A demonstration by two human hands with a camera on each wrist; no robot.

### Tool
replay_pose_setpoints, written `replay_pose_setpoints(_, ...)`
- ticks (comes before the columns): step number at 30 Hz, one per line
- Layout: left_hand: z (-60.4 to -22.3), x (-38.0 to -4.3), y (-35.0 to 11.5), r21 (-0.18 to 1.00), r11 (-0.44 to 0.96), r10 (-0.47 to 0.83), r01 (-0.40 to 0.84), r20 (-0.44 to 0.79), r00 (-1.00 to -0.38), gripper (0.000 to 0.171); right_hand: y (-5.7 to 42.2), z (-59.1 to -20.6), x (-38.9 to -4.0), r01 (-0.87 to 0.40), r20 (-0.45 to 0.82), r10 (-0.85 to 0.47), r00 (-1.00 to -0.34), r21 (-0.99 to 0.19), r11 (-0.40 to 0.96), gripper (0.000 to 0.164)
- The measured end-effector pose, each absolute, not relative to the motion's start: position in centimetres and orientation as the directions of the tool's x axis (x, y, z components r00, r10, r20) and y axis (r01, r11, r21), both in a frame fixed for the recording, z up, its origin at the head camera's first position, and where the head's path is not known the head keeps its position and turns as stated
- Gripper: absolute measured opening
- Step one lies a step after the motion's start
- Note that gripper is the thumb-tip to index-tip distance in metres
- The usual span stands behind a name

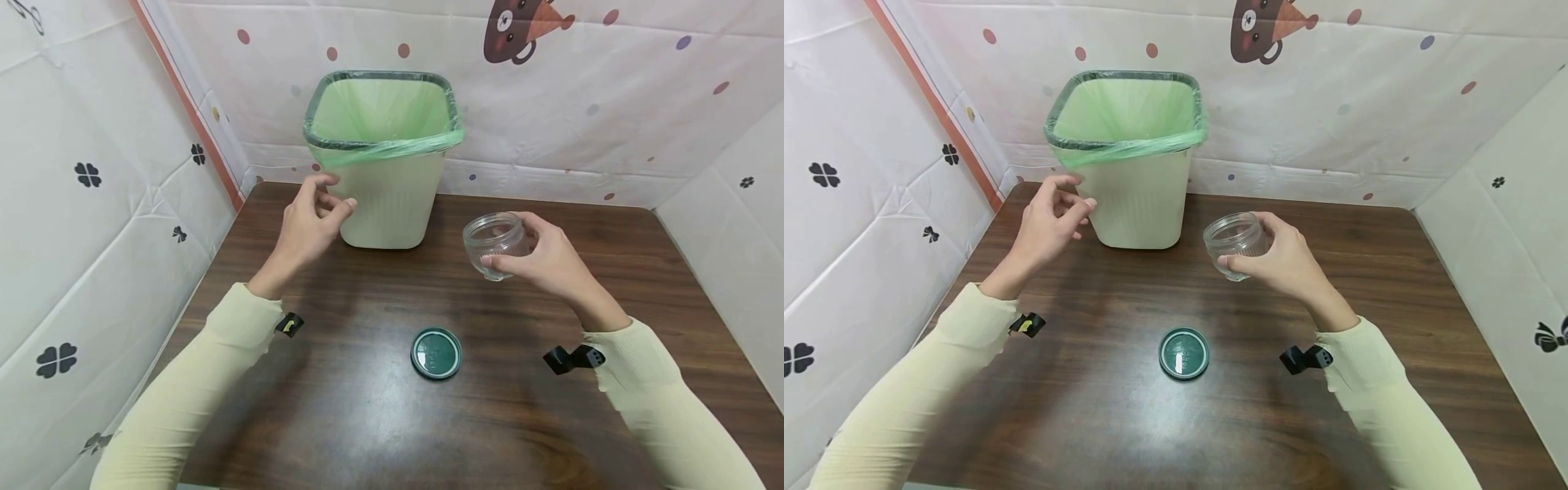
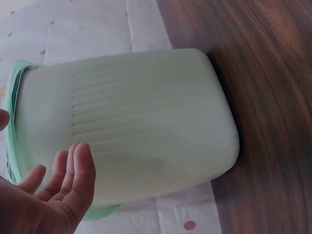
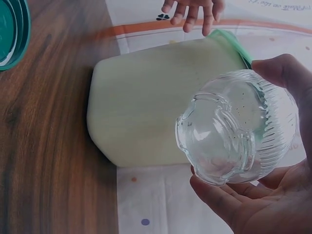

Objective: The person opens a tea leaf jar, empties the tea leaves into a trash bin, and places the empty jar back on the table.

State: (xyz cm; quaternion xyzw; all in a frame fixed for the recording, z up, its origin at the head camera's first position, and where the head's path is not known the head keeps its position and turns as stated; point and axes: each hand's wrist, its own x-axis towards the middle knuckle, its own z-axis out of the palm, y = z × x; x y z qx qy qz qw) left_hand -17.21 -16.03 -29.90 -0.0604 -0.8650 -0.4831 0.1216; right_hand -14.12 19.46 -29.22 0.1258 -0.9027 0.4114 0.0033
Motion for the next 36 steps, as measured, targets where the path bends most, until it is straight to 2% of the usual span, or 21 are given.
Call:
replay_pose_setpoints(5,-30.2,-17.2,-15.6,0.804,0.541,0.013,0.247,0.286,-0.958,0.048,19.8,-29.3,-14.1,-0.219,0.108,-0.209,-0.972,-0.745,0.630,0.067)
replay_pose_setpoints(20,-30.6,-16.6,-14.9,0.824,0.497,0.089,0.272,0.263,-0.961,0.053,20.7,-29.2,-13.9,-0.205,0.111,-0.186,-0.976,-0.750,0.629,0.065)
replay_pose_setpoints(36,-31.4,-15.7,-14.0,0.817,0.495,0.168,0.295,0.243,-0.955,0.049,21.4,-30.2,-13.7,-0.199,0.086,-0.202,-0.976,-0.737,0.646,0.062)
